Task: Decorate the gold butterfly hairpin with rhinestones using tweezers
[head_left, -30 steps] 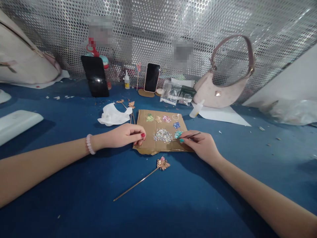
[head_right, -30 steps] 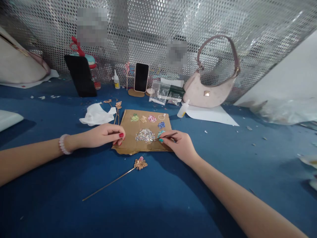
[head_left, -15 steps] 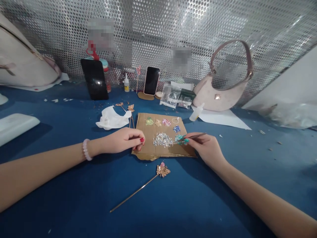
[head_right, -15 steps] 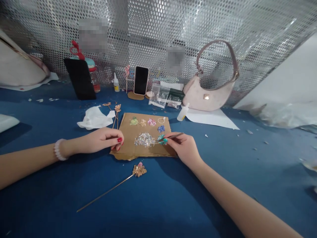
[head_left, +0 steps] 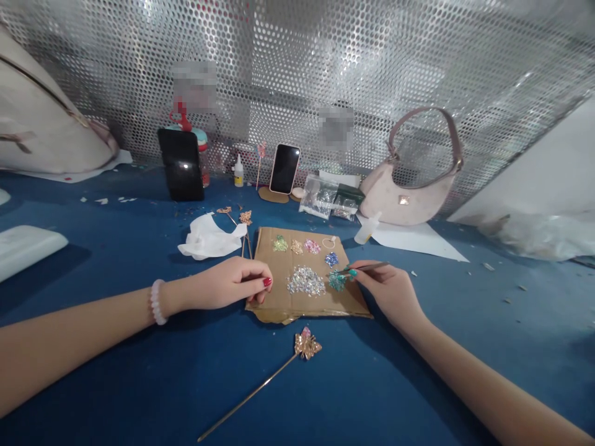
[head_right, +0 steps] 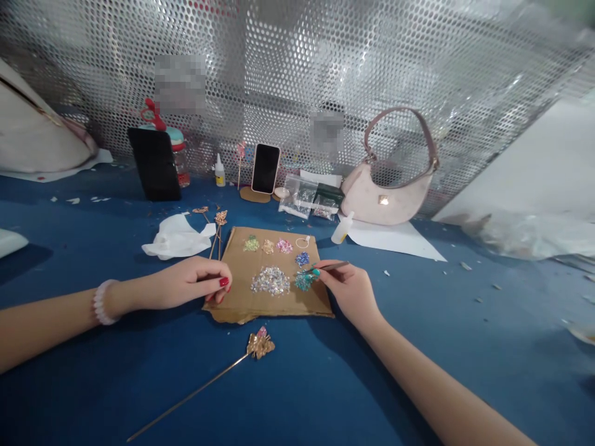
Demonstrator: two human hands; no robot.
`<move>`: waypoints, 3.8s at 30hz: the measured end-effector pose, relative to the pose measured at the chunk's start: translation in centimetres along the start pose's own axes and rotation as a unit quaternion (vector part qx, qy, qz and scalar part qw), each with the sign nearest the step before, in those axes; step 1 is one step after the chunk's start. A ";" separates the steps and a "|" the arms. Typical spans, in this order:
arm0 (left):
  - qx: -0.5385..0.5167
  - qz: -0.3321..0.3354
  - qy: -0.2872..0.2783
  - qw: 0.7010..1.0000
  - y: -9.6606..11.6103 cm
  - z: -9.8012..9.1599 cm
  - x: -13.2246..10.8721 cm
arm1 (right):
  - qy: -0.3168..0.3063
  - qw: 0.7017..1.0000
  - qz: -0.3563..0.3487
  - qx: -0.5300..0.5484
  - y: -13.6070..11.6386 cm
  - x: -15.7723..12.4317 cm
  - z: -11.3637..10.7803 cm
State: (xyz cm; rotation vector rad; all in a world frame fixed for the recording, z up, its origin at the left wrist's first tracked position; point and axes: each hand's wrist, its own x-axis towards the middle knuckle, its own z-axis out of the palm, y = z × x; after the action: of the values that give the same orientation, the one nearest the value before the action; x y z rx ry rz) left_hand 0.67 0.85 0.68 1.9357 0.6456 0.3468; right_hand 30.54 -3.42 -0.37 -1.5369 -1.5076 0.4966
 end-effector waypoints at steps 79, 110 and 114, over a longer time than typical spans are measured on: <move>0.424 0.297 0.014 0.855 0.1 1.2 -1.3 | -0.044 0.993 -0.064 -0.087 -1.2 -1.4 0.4; 0.468 0.310 -0.026 0.827 0.4 0.9 -2.1 | -0.085 0.995 -0.046 -0.015 -1.7 -3.0 0.1; 0.473 0.293 -0.023 0.830 0.5 1.0 -2.3 | -0.082 0.995 -0.052 -0.025 -1.5 -3.0 0.0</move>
State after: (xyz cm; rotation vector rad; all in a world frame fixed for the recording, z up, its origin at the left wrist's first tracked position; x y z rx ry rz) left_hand -0.55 -1.35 0.77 3.0997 0.1344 0.3869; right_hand 29.15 -6.44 -0.03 -1.4760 -1.7292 0.5393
